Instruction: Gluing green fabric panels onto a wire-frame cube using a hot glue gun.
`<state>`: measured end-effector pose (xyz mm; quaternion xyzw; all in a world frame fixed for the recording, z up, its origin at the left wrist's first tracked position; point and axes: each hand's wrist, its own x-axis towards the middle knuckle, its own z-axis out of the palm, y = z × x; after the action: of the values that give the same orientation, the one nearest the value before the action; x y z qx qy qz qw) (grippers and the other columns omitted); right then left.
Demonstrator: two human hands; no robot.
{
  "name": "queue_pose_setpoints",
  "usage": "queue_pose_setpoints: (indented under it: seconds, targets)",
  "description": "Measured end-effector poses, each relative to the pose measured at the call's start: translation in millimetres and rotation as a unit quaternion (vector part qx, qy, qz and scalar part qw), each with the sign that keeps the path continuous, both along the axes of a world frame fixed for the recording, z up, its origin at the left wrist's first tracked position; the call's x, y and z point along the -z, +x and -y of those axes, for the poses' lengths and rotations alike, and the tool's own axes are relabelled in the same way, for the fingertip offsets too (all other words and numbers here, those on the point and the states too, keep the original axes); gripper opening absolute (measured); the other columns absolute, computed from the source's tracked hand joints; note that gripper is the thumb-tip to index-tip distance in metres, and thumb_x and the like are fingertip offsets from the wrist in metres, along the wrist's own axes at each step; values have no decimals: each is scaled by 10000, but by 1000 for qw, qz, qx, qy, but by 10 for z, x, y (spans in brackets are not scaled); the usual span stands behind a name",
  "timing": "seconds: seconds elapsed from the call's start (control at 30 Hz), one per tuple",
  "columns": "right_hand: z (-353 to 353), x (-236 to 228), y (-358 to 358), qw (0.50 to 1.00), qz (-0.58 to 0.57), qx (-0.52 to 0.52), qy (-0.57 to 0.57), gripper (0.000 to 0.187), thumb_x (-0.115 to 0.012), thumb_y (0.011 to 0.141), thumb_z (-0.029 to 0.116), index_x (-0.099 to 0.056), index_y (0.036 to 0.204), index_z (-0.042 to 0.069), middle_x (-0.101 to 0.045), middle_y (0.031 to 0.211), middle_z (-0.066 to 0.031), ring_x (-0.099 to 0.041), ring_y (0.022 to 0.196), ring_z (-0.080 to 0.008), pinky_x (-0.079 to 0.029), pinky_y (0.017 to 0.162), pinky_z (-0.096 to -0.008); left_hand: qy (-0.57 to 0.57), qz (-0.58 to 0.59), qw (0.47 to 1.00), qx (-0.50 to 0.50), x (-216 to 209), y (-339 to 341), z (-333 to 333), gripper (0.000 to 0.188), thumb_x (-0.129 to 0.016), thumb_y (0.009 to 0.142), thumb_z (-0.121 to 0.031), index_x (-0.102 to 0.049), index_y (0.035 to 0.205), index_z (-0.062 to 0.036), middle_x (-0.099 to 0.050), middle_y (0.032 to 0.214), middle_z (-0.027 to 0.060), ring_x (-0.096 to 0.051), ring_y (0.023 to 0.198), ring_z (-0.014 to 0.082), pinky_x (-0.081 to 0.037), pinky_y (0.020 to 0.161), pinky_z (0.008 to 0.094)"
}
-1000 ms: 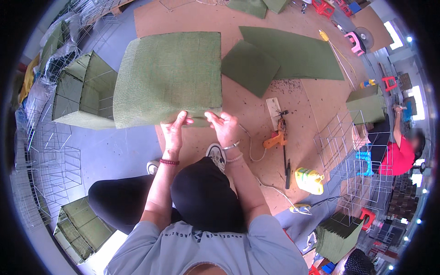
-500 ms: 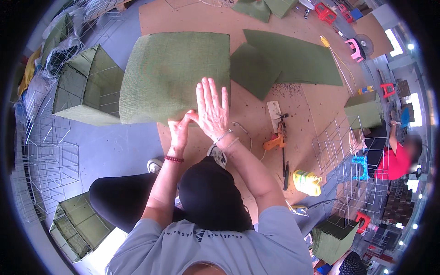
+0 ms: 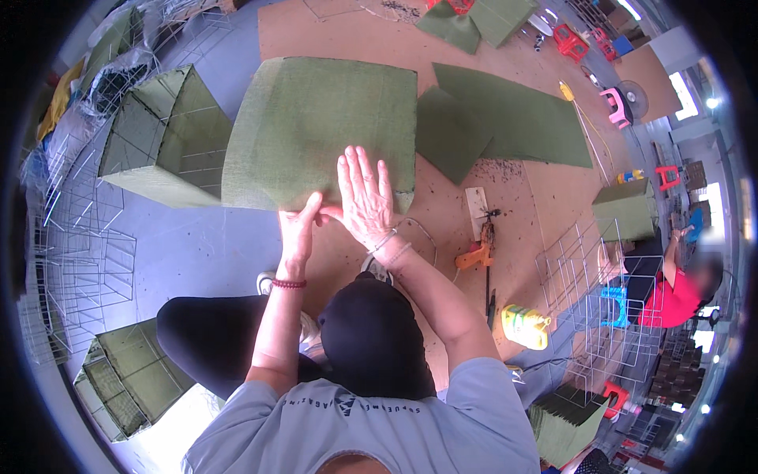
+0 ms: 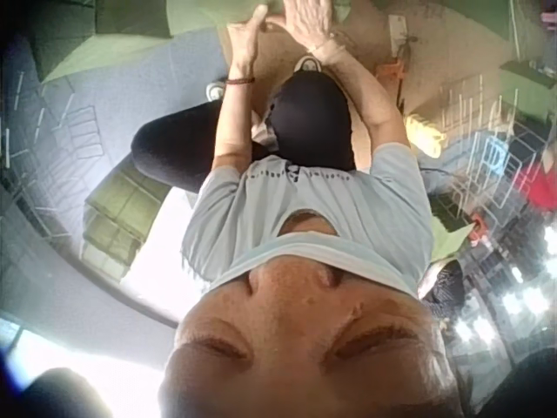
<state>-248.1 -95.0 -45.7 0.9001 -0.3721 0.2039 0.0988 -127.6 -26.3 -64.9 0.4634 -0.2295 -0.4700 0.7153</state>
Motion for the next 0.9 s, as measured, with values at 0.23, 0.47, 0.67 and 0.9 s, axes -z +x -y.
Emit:
queue_pose_setpoints:
  seconds: [0.23, 0.47, 0.67, 0.9]
  targets:
    - [-35, -39, 30, 1000, -25, -2, 0, 973, -527, 708, 600, -245, 1366, -60, -211, 1455, -210, -182, 1367, -318, -119, 1088, -529, 18, 34, 996, -76, 40, -19, 45, 153, -698, 803, -151, -634, 730, -32, -569, 625, -13, -462, 488, 65, -354, 454, 209]
    - [-146, -248, 200, 997, 34, -50, 52, 978, -523, 721, 602, -228, 1370, -67, -196, 1459, -211, -173, 1369, -317, -110, 1100, -503, -4, 30, 996, -81, 148, 20, 81, 147, -686, 814, -163, -652, 826, -20, -611, 728, 0, -518, 608, 69, -416, 545, 229]
    - [-58, -33, 412, 999, -9, -38, 7, 991, -485, 708, 650, -240, 1382, -33, -206, 1467, -171, -178, 1371, -276, -111, 1113, -473, 60, 81, 992, 73, 237, 335, -39, 265, -664, 832, -270, -649, 915, -18, -646, 835, 39, -540, 621, 64, -423, 540, 211]
    - [-61, 48, 413, 999, -17, -48, -3, 1015, -542, 678, 639, -247, 1378, -34, -207, 1465, -178, -183, 1368, -290, -131, 1104, -474, 35, 33, 995, -83, -32, 358, -83, 202, -690, 808, -226, -620, 727, -54, -538, 597, -24, -430, 520, 61, -335, 490, 220]
